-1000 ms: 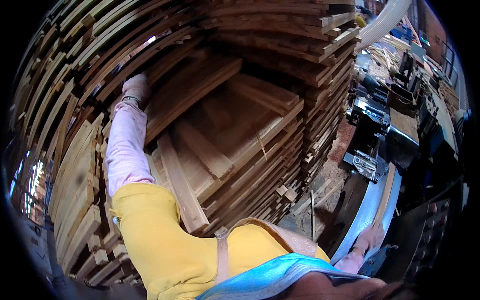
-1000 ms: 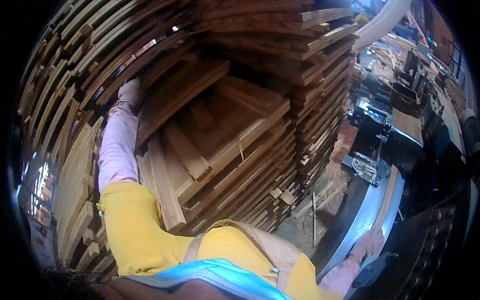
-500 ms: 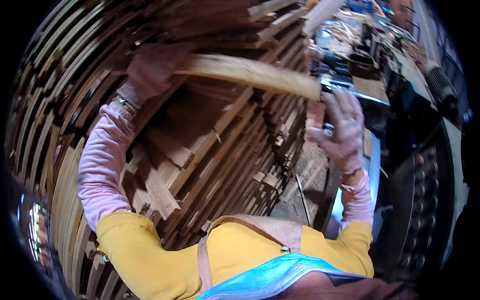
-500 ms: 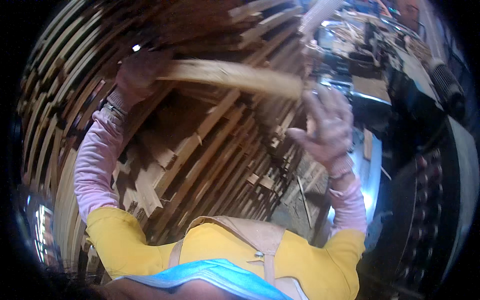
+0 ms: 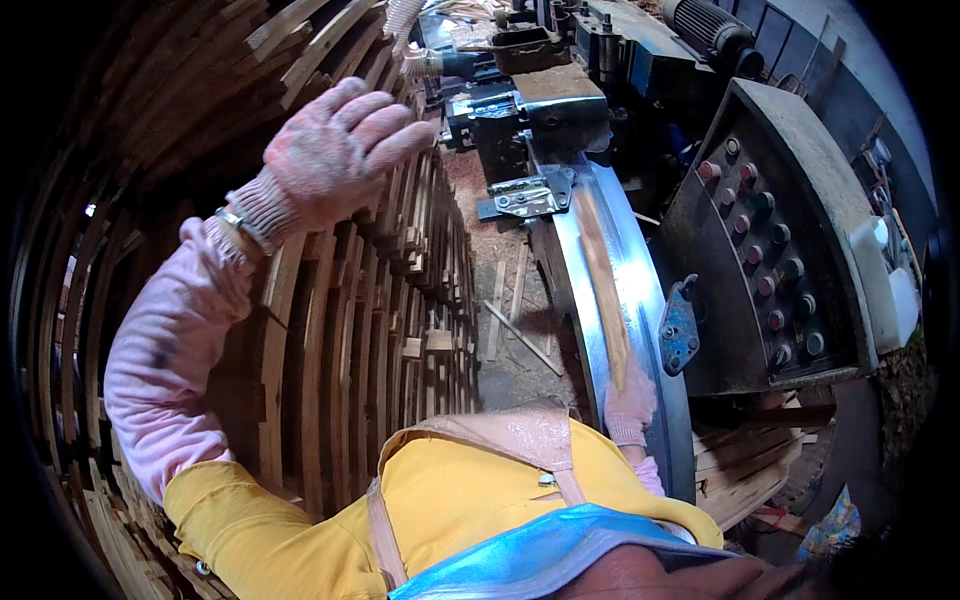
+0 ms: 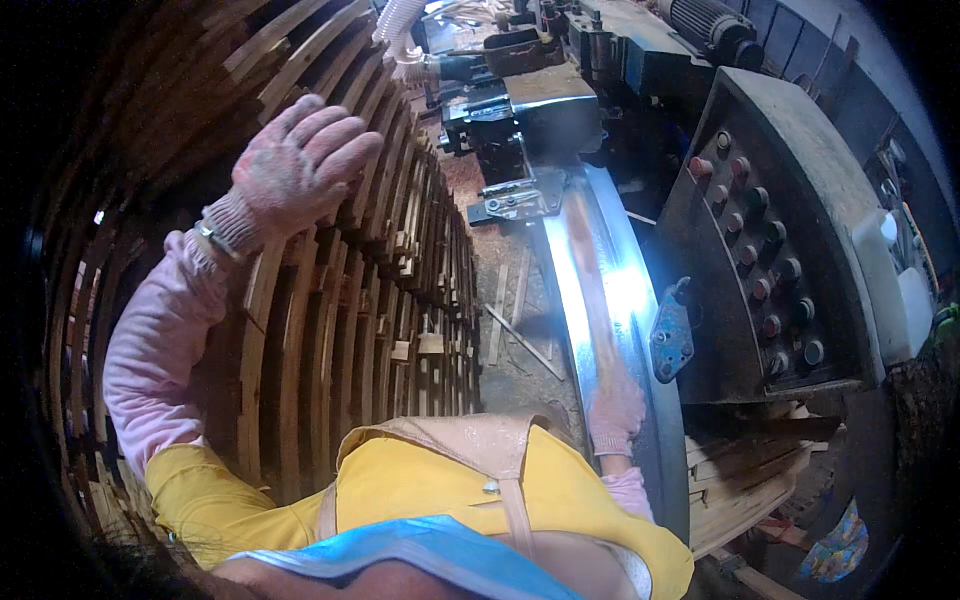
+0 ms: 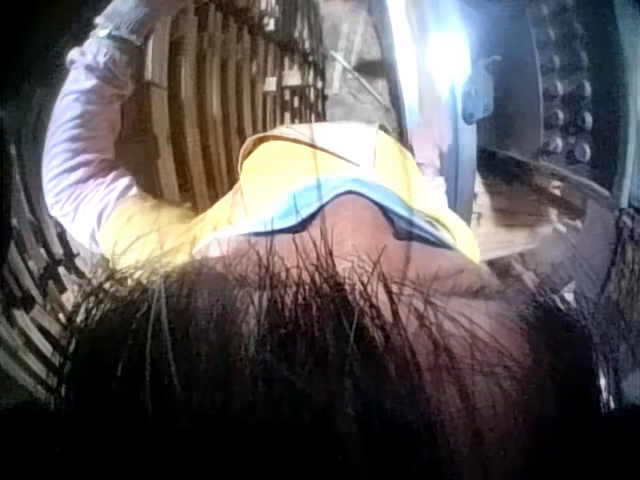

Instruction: The person takes wood planks from a stack and feeds them one at a time into a woodworking machine, then returns them to the stack.

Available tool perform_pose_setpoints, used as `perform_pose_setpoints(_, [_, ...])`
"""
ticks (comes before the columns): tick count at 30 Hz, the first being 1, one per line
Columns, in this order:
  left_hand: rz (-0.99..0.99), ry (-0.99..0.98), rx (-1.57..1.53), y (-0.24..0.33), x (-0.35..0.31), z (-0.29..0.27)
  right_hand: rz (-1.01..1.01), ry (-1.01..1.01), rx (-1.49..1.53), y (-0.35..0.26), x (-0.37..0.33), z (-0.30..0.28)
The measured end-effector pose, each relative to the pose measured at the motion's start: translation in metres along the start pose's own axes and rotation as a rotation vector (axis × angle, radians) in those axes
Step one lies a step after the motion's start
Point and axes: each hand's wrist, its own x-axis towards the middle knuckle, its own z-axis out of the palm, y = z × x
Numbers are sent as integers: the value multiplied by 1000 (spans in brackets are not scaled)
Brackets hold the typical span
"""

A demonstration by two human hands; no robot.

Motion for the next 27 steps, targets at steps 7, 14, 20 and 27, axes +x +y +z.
perform_pose_setpoints(7, [-176,-187,7,-28,-60,-11,52,336,17,-21,166,43])
perform_pose_setpoints(14, [-502,-295,102,-65,-122,-41,74,177,-9,-65,310,68])
perform_pose_setpoints(20, [-1063,-626,-17,-56,-189,-87,-139,89,-103,-25,163,33])
perform_pose_setpoints(27, [-1040,-726,-26,-33,-307,-61,-138,4,-87,12,44,-3])
